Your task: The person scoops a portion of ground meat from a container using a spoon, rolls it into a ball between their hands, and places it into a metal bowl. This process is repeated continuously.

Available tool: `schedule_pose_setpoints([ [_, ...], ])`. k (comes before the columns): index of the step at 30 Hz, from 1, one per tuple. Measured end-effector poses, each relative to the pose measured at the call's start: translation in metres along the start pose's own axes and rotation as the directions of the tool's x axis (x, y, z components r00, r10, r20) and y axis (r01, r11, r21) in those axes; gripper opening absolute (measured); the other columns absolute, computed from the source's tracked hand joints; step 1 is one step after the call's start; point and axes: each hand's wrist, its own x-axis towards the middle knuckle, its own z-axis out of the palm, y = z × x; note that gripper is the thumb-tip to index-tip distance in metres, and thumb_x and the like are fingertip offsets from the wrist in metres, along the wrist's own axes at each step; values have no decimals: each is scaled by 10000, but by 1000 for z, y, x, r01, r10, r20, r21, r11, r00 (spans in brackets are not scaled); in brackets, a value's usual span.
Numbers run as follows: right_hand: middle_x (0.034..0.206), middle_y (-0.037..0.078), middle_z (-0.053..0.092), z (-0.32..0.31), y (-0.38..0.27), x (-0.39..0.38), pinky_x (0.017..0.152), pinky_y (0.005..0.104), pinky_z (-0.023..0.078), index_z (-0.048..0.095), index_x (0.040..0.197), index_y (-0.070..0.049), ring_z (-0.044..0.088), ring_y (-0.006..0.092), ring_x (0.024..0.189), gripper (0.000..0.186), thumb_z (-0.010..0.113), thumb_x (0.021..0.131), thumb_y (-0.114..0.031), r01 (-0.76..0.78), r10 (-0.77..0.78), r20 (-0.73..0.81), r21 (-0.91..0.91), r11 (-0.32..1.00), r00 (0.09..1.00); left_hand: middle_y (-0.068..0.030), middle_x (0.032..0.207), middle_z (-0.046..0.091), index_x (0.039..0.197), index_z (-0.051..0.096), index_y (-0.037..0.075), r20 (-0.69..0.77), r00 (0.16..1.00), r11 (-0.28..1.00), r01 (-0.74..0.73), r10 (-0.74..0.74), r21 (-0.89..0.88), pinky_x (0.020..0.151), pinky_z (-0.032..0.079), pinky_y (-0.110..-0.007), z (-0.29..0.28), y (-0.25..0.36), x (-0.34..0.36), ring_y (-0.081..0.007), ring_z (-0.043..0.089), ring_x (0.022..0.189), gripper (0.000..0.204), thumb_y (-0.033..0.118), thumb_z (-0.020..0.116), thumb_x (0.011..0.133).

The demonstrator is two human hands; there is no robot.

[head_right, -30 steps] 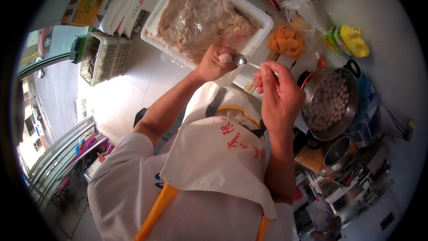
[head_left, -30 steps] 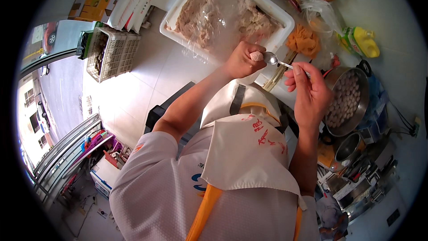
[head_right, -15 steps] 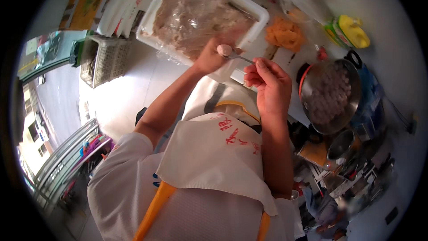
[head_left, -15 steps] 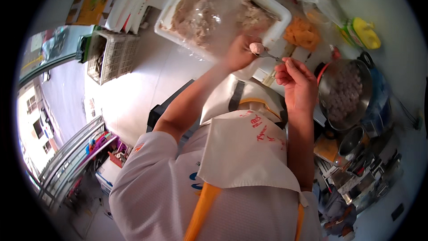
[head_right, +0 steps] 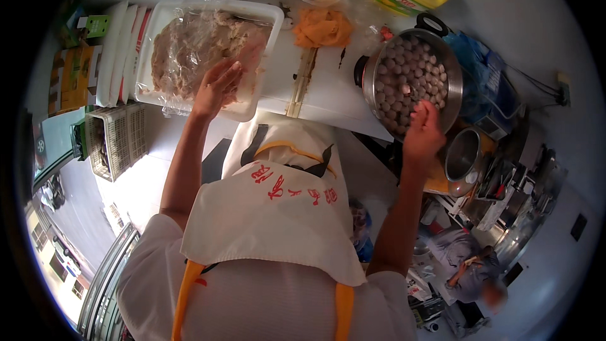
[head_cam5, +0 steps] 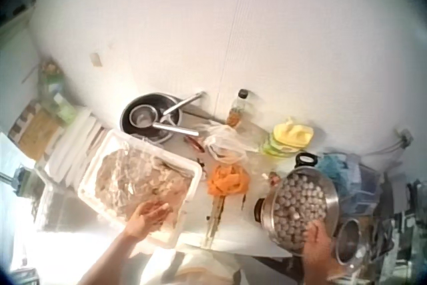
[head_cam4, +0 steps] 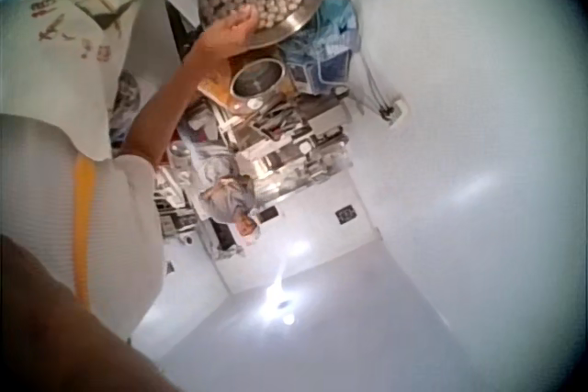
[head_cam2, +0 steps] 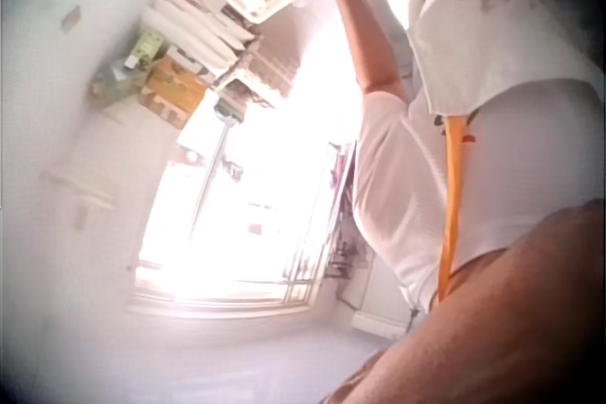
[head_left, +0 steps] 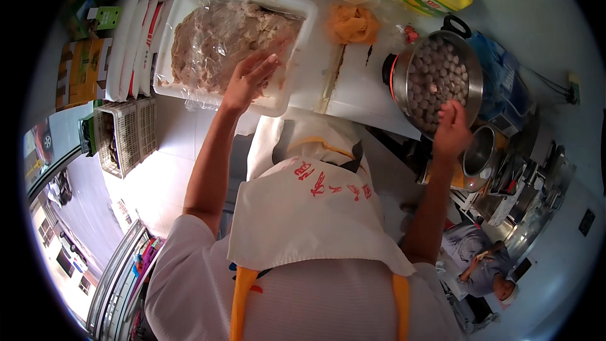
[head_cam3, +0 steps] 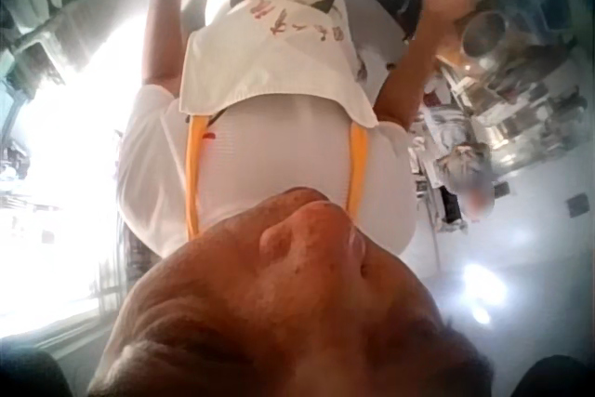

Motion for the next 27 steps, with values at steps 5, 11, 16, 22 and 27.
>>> schedule_pose_setpoints([
  [5,1004,156,774,7,3,-4,752,357,604,720,1182,7,774,252,855,184,630,1025,-25,210,-212,-15,-76,975,977,15,819,612,1035,710,36,-20,1000,990,16,-19,-142,646,426,-239,-2,-2,-1,-61,544,715,330,363,677,1060],
  [11,901,128,793,8,6,-8,742,323,594,767,1175,-24,794,196,822,189,680,1023,-93,171,-170,-93,-5,985,981,12,816,615,1009,711,46,-89,996,970,-3,-19,-242,638,431,-242,-1,-4,1,-67,545,698,292,328,667,1069],
  [16,1017,147,788,6,5,-13,787,329,617,744,1200,5,779,209,868,212,649,1014,-27,98,-107,-70,-121,988,992,25,803,597,989,696,70,-51,999,966,-9,-4,-257,596,405,-234,-6,-5,2,-57,530,674,281,329,641,1081],
  [22,1013,139,788,-5,-76,-16,727,296,578,717,1222,16,742,174,839,203,641,1053,-68,-94,119,-24,471,877,993,6,759,517,1048,655,104,97,992,746,126,-82,-654,503,312,-264,-18,-5,-4,-93,382,555,385,472,554,1095],
  [27,1021,145,770,71,-166,-49,758,286,574,692,1205,39,731,164,859,215,614,1085,-122,-280,-102,412,762,584,906,-66,869,578,1134,636,42,253,967,485,207,32,-850,494,317,-254,-2,48,-22,-98,386,548,550,552,430,1117],
])
